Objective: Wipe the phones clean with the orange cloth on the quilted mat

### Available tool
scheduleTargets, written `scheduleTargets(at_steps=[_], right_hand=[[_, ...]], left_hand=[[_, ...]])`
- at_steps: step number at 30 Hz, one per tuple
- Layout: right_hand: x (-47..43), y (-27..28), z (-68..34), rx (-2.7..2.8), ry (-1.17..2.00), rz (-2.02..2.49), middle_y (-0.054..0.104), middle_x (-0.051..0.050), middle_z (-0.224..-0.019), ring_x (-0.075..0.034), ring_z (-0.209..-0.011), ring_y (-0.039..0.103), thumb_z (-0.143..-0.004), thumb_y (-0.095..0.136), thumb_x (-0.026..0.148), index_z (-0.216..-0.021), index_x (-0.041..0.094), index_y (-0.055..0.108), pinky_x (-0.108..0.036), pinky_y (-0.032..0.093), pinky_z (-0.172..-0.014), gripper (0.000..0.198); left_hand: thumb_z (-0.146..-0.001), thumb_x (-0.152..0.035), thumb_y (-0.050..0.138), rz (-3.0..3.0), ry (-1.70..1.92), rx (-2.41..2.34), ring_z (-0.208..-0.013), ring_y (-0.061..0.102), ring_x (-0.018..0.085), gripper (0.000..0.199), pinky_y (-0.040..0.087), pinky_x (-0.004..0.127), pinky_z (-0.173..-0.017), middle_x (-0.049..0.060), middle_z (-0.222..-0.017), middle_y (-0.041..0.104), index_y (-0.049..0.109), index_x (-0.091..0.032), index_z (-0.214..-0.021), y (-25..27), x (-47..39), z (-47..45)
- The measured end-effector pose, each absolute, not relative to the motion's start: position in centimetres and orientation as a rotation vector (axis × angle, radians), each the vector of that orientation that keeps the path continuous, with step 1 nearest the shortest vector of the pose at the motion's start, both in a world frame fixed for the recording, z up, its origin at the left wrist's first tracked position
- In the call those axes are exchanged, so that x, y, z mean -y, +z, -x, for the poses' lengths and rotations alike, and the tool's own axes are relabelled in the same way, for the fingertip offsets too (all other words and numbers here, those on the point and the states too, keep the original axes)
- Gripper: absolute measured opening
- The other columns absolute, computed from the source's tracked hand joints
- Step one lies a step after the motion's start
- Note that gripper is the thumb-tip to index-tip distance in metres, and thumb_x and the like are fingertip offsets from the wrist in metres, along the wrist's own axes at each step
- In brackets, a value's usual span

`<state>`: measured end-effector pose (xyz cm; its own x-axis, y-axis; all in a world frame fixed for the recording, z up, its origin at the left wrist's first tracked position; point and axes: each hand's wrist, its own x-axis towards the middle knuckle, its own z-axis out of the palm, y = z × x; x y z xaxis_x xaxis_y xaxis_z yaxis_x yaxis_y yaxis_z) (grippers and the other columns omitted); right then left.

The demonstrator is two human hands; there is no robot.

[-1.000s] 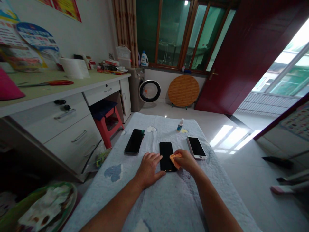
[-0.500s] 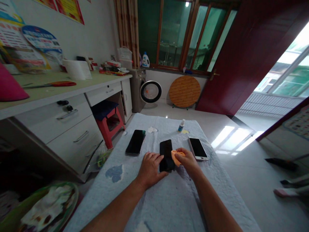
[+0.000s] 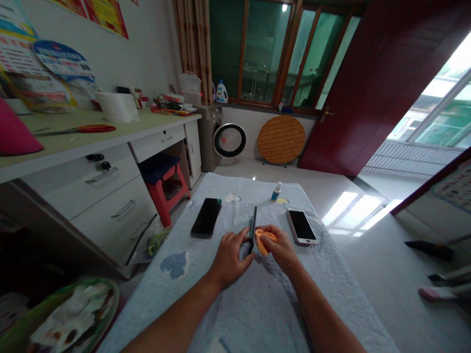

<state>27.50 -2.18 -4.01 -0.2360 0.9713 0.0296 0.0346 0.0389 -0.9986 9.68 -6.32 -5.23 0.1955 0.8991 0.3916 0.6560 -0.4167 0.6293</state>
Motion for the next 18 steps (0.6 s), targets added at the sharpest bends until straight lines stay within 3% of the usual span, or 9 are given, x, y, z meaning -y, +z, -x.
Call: scheduleTargets(at_steps=[4, 9, 13, 18], right_hand=[[2.2, -4.5, -26.8, 1.551, 1.2, 1.129, 0.068, -0.006, -0.098, -0.017, -0.079, 0.062, -0.076, 0.06, 0.032, -0.097, 0.018, 0.064, -0.029, 0.049, -0.071, 0.026], [2.0, -5.6, -26.5, 1.728, 0.899, 1.193, 0.068, -0.007, -0.107, -0.02, -0.093, 0.063, -0.079, 0.055, 0.027, -0.097, 0.019, 0.065, -0.034, 0.048, -0.086, 0.022], [1.6, -6.0, -26.4, 1.843, 0.774, 1.248, 0.07, -0.006, -0.101, -0.02, -0.092, 0.064, -0.08, 0.053, 0.025, -0.1, 0.02, 0.065, -0.033, 0.047, -0.086, 0.025], [1.3, -6.1, -26.4, 1.878, 0.74, 1.309, 0.071, -0.007, -0.101, -0.02, -0.095, 0.064, -0.081, 0.052, 0.024, -0.1, 0.02, 0.066, -0.032, 0.046, -0.086, 0.024]], left_hand=[[-0.074, -0.03, 0.069, -1.989, 1.052, -1.464, -0.115, 0.055, 0.029, 0.078, 0.042, 0.046, -0.1, 0.012, -0.127, 0.058, 0.033, -0.02, -0.143, -5.7, 6.1, -9.8], [-0.071, -0.037, 0.073, -1.947, 0.971, -1.561, -0.117, 0.053, 0.03, 0.074, 0.039, 0.047, -0.102, 0.012, -0.124, 0.059, 0.042, -0.019, -0.137, -6.3, 5.4, -9.5], [-0.061, -0.044, 0.08, -2.026, 0.909, -1.702, -0.113, 0.052, 0.033, 0.08, 0.04, 0.049, -0.099, 0.011, -0.12, 0.061, 0.049, -0.02, -0.131, -6.6, 5.0, -9.3], [-0.064, -0.045, 0.08, -2.172, 0.829, -1.716, -0.118, 0.047, 0.033, 0.063, 0.036, 0.048, -0.101, 0.009, -0.124, 0.059, 0.059, -0.022, -0.119, -6.6, 4.6, -9.3]])
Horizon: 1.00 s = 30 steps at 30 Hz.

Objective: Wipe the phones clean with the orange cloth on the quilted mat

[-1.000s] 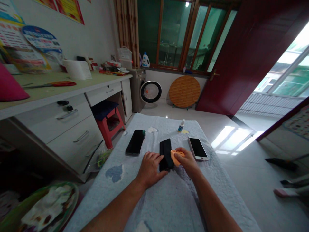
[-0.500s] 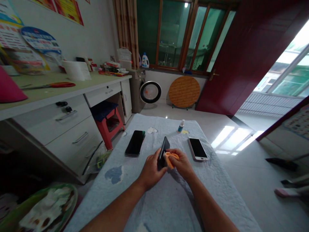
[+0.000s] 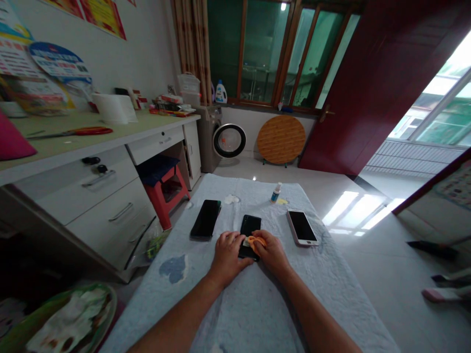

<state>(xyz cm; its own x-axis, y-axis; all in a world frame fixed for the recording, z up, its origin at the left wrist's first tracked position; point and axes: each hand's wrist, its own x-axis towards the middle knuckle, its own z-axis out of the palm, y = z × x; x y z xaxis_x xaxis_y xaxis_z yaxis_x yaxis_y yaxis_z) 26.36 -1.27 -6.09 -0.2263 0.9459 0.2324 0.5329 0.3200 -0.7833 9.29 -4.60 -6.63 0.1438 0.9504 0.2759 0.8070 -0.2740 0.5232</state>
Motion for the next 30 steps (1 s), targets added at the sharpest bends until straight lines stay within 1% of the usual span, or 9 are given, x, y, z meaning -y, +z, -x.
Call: scheduleTargets(at_steps=[4, 9, 12, 20, 30], right_hand=[[1.1, -5.8, -26.4, 1.907, 0.74, 1.335, 0.071, -0.006, -0.096, -0.02, -0.09, 0.064, -0.082, 0.052, 0.025, -0.097, 0.019, 0.066, -0.031, 0.046, -0.082, 0.021], [0.7, -5.7, -26.4, 1.878, 0.77, 1.338, 0.07, -0.006, -0.094, -0.02, -0.088, 0.063, -0.082, 0.052, 0.025, -0.095, 0.019, 0.066, -0.03, 0.044, -0.08, 0.02], [0.4, -5.8, -26.4, 1.863, 0.775, 1.325, 0.07, -0.005, -0.091, -0.019, -0.085, 0.062, -0.082, 0.052, 0.025, -0.093, 0.019, 0.065, -0.03, 0.044, -0.078, 0.019], [-0.5, -6.0, -26.4, 1.852, 0.762, 1.31, 0.069, -0.004, -0.088, -0.018, -0.082, 0.062, -0.082, 0.051, 0.024, -0.093, 0.019, 0.064, -0.028, 0.044, -0.076, 0.018], [-1.7, -6.1, -26.7, 1.845, 0.761, 1.305, 0.068, -0.003, -0.086, -0.018, -0.081, 0.061, -0.082, 0.051, 0.021, -0.092, 0.019, 0.064, -0.027, 0.044, -0.075, 0.016]], left_hand=[[-0.067, -0.046, 0.078, -2.2, 0.832, -1.703, -0.117, 0.048, 0.032, 0.068, 0.037, 0.047, -0.101, 0.01, -0.126, 0.059, 0.055, -0.02, -0.125, -6.8, 4.2, -9.3], [-0.069, -0.047, 0.077, -2.234, 0.79, -1.709, -0.122, 0.047, 0.033, 0.067, 0.035, 0.05, -0.103, 0.012, -0.135, 0.055, 0.054, -0.02, -0.127, -6.8, 3.6, -9.4], [-0.071, -0.047, 0.076, -2.27, 0.779, -1.687, -0.121, 0.05, 0.032, 0.066, 0.034, 0.05, -0.103, 0.012, -0.132, 0.058, 0.054, -0.02, -0.127, -6.6, 3.3, -9.4], [-0.066, -0.047, 0.08, -2.313, 0.741, -1.697, -0.118, 0.052, 0.033, 0.066, 0.035, 0.051, -0.103, 0.013, -0.13, 0.059, 0.058, -0.019, -0.122, -6.4, 2.4, -9.4], [-0.069, -0.049, 0.078, -2.352, 0.759, -1.678, -0.117, 0.053, 0.032, 0.062, 0.035, 0.052, -0.103, 0.013, -0.128, 0.059, 0.059, -0.021, -0.121, -6.3, 1.3, -9.5]])
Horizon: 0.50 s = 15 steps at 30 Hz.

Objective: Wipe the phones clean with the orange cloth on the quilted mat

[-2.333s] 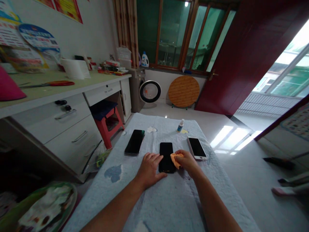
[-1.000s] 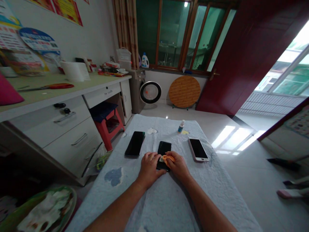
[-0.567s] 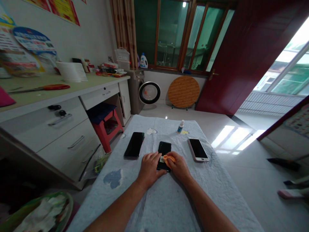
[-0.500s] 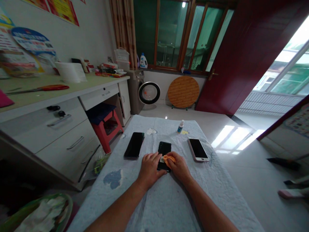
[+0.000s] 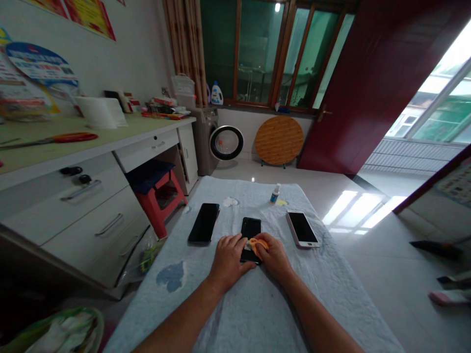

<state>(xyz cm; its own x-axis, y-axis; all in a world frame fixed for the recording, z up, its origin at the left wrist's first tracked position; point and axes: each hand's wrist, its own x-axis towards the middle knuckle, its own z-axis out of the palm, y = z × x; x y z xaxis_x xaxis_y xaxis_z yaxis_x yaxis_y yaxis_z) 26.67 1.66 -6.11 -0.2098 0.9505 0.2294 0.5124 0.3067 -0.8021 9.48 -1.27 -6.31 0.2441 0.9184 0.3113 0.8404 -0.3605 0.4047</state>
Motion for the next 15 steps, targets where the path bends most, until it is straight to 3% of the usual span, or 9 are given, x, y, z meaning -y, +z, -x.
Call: scheduleTargets(at_steps=[6, 11, 15], right_hand=[[-1.6, -5.3, -26.4, 2.001, 0.646, 1.193, 0.06, -0.004, -0.091, -0.017, -0.084, 0.057, -0.083, 0.052, 0.017, -0.091, 0.02, 0.065, -0.027, 0.043, -0.077, 0.015], [-1.1, -4.9, -25.9, 2.172, 0.536, 1.164, 0.057, -0.004, -0.089, -0.016, -0.084, 0.053, -0.086, 0.053, 0.019, -0.088, 0.022, 0.068, -0.027, 0.042, -0.077, 0.015], [-1.7, -5.1, -26.0, 2.194, 0.465, 1.206, 0.056, -0.004, -0.092, -0.017, -0.088, 0.052, -0.086, 0.053, 0.016, -0.09, 0.022, 0.067, -0.028, 0.042, -0.08, 0.015]], left_hand=[[-0.068, -0.053, 0.076, -2.338, 0.785, -1.767, -0.124, 0.046, 0.035, 0.071, 0.033, 0.053, -0.104, 0.015, -0.136, 0.053, 0.055, -0.019, -0.126, -7.1, 0.6, -9.4], [-0.074, -0.043, 0.072, -2.363, 0.772, -1.725, -0.119, 0.049, 0.032, 0.059, 0.032, 0.049, -0.105, 0.012, -0.126, 0.06, 0.055, -0.019, -0.125, -6.9, 0.2, -9.5], [-0.072, -0.047, 0.073, -2.351, 0.773, -1.72, -0.117, 0.05, 0.032, 0.062, 0.034, 0.049, -0.103, 0.013, -0.126, 0.06, 0.056, -0.016, -0.123, -6.8, -0.3, -9.5]])
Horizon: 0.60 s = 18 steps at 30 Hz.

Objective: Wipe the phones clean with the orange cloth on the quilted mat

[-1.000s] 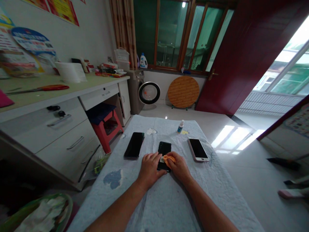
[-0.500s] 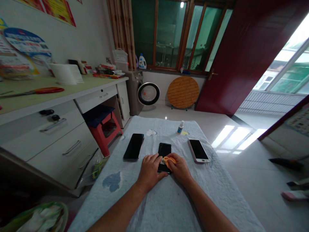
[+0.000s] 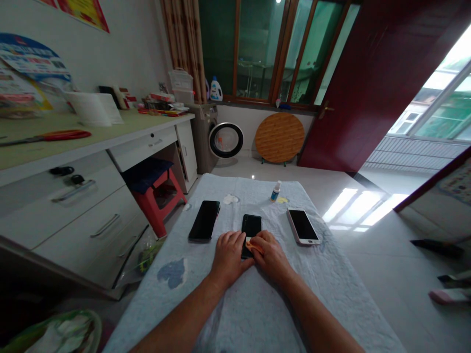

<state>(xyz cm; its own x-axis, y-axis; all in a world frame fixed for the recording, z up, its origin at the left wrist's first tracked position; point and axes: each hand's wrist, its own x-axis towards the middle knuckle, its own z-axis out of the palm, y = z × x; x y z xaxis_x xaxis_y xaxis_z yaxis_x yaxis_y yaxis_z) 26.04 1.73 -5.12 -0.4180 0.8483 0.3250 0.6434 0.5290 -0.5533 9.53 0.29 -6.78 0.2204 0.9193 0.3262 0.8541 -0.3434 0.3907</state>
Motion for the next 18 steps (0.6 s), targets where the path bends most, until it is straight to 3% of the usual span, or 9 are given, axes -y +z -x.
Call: scheduleTargets(at_steps=[4, 11, 18], right_hand=[[-2.8, -5.8, -26.3, 2.172, 0.458, 1.228, 0.056, -0.005, -0.093, -0.018, -0.088, 0.053, -0.086, 0.051, 0.013, -0.094, 0.022, 0.065, -0.028, 0.043, -0.079, 0.019], [-3.8, -6.0, -26.7, 2.044, 0.438, 1.339, 0.056, -0.005, -0.09, -0.017, -0.083, 0.055, -0.094, 0.044, 0.025, -0.095, 0.021, 0.065, -0.027, 0.042, -0.076, 0.021], [-3.0, -5.7, -27.2, 2.065, 0.327, 1.54, 0.058, -0.005, -0.084, -0.016, -0.073, 0.055, -0.092, 0.046, 0.024, -0.088, 0.02, 0.064, -0.026, 0.036, -0.067, 0.019]], left_hand=[[-0.067, -0.054, 0.076, -2.321, 0.802, -1.71, -0.117, 0.05, 0.033, 0.068, 0.037, 0.05, -0.101, 0.012, -0.126, 0.059, 0.057, -0.019, -0.122, -7.1, -0.6, -9.6], [-0.069, -0.052, 0.076, -2.325, 0.809, -1.726, -0.112, 0.051, 0.033, 0.061, 0.037, 0.051, -0.1, 0.01, -0.12, 0.061, 0.06, -0.021, -0.118, -6.7, -0.3, -9.7], [-0.073, -0.048, 0.074, -2.418, 0.724, -1.793, -0.109, 0.052, 0.034, 0.054, 0.031, 0.055, -0.104, 0.012, -0.114, 0.062, 0.06, -0.018, -0.116, -5.8, 0.9, -10.8]])
